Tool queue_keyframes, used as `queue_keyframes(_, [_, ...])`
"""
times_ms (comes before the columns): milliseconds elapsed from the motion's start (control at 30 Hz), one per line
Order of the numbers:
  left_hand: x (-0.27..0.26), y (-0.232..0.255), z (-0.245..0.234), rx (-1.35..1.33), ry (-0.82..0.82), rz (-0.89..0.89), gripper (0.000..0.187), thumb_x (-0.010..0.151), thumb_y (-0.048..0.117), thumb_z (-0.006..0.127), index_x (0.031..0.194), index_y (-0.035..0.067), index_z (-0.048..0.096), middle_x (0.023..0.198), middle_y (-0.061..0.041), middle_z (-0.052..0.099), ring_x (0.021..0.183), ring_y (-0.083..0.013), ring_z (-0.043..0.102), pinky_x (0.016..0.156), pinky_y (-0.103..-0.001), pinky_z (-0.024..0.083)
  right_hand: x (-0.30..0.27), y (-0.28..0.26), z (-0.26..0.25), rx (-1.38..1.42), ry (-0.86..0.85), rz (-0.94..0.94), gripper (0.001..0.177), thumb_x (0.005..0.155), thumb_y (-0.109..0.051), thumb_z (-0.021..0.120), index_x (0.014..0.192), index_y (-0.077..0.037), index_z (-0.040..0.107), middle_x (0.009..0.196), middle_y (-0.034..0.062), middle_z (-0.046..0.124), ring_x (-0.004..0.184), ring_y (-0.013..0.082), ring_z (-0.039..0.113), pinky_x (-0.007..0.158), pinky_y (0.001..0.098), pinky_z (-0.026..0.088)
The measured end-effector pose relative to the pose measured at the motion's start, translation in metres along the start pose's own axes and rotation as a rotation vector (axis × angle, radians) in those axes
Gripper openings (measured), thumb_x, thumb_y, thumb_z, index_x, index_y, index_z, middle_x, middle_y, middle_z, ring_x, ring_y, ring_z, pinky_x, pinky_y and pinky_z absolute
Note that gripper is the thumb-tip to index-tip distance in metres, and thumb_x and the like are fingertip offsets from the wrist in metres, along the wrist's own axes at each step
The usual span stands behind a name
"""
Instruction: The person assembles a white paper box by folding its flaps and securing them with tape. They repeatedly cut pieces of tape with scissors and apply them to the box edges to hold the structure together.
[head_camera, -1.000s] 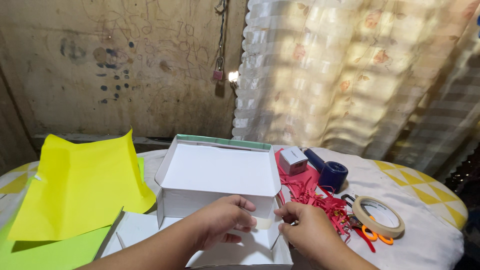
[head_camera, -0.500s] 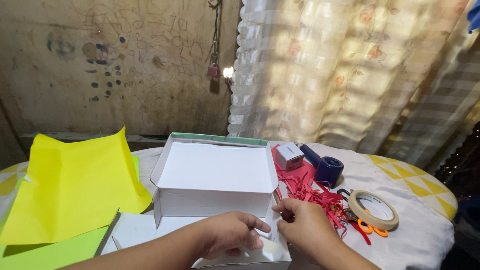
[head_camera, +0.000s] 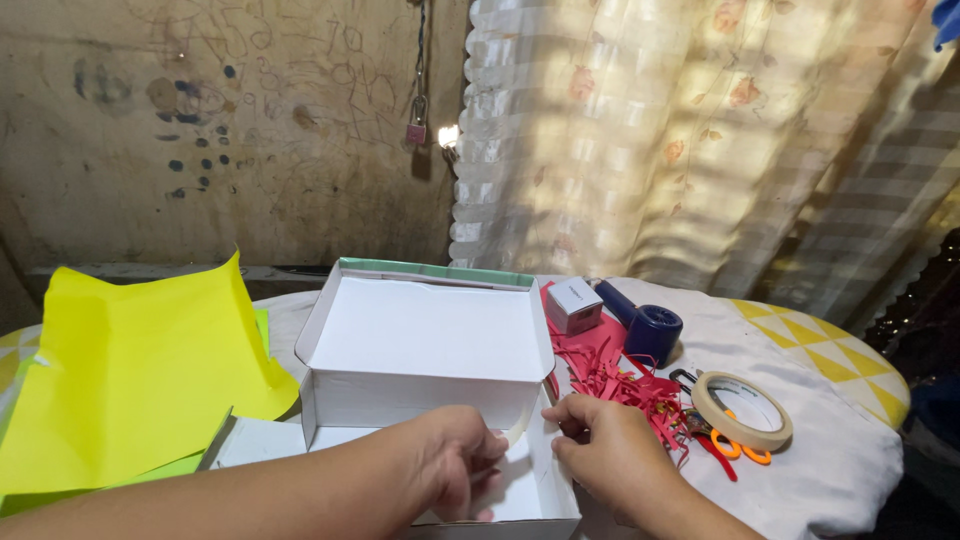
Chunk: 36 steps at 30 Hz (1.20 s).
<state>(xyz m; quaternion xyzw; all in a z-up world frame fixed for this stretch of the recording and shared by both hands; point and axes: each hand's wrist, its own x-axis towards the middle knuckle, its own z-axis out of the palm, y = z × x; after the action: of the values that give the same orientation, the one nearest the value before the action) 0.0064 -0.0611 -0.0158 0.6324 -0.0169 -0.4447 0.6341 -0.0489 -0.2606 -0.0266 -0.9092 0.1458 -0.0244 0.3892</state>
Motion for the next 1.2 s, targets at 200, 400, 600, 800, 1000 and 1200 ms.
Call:
queue_keyframes(200, [0.035, -0.037, -0.034, -0.627, -0.576, -0.069, 0.019, 0.094, 0.003, 0.059, 0.107, -0.011, 0.064, 0.098, -0.015, 0.061, 0.091, -0.0224, 0.060, 0.090, -0.034, 0.052, 0.002, 0.005, 0.001, 0.010, 0.006, -0.009, 0.030, 0.083, -0.013, 0.077, 0.113, -0.011, 0.076, 0.089, 0.0066, 0.082, 0.079, 0.0150, 0.076, 0.073, 0.0300, 0.060])
queue_keyframes(400, [0.063, -0.055, -0.042, -0.855, -0.418, -0.352, 0.016, 0.099, -0.002, 0.058, 0.099, -0.018, 0.056, 0.092, -0.022, 0.060, 0.083, -0.0263, 0.060, 0.071, -0.032, 0.054, 0.004, 0.005, 0.005, -0.026, 0.028, -0.087, 0.031, 0.081, -0.012, 0.076, 0.112, -0.010, 0.077, 0.089, 0.0061, 0.082, 0.079, 0.0141, 0.077, 0.074, 0.0291, 0.060])
queue_keyframes(600, [0.070, -0.026, -0.019, -0.957, -0.102, -0.725, 0.016, 0.095, -0.005, 0.063, 0.086, -0.013, 0.052, 0.079, -0.021, 0.058, 0.068, -0.0286, 0.055, 0.064, -0.038, 0.051, 0.001, 0.000, 0.002, -0.010, 0.008, -0.036, 0.029, 0.084, -0.013, 0.076, 0.113, -0.011, 0.076, 0.089, 0.0065, 0.082, 0.080, 0.0148, 0.077, 0.074, 0.0297, 0.060])
queue_keyframes(800, [0.090, -0.033, -0.033, -0.991, -0.126, -0.846, 0.021, 0.096, 0.002, 0.068, 0.085, -0.010, 0.053, 0.074, -0.016, 0.057, 0.060, -0.0241, 0.053, 0.057, -0.035, 0.049, 0.000, -0.001, 0.004, 0.007, 0.006, -0.035, 0.029, 0.084, -0.013, 0.075, 0.114, -0.010, 0.075, 0.090, 0.0065, 0.082, 0.080, 0.0152, 0.078, 0.074, 0.0303, 0.060])
queue_keyframes(1000, [0.082, -0.016, -0.036, -0.996, 0.030, -0.903, 0.026, 0.092, 0.004, 0.074, 0.073, -0.005, 0.059, 0.065, -0.008, 0.054, 0.045, -0.0128, 0.045, 0.040, -0.023, 0.039, 0.005, 0.003, 0.006, -0.042, 0.028, -0.075, 0.031, 0.083, -0.014, 0.077, 0.113, -0.010, 0.076, 0.089, 0.0072, 0.082, 0.080, 0.0152, 0.078, 0.074, 0.0295, 0.060])
queue_keyframes(1200, [0.101, -0.023, -0.030, -1.197, -0.037, -0.970, 0.021, 0.093, 0.000, 0.065, 0.076, -0.009, 0.056, 0.072, -0.013, 0.057, 0.045, -0.0095, 0.041, 0.037, -0.020, 0.036, 0.009, 0.008, 0.008, -0.021, 0.037, -0.108, 0.033, 0.078, -0.008, 0.075, 0.111, -0.009, 0.076, 0.087, 0.0068, 0.081, 0.079, 0.0145, 0.078, 0.074, 0.0290, 0.061])
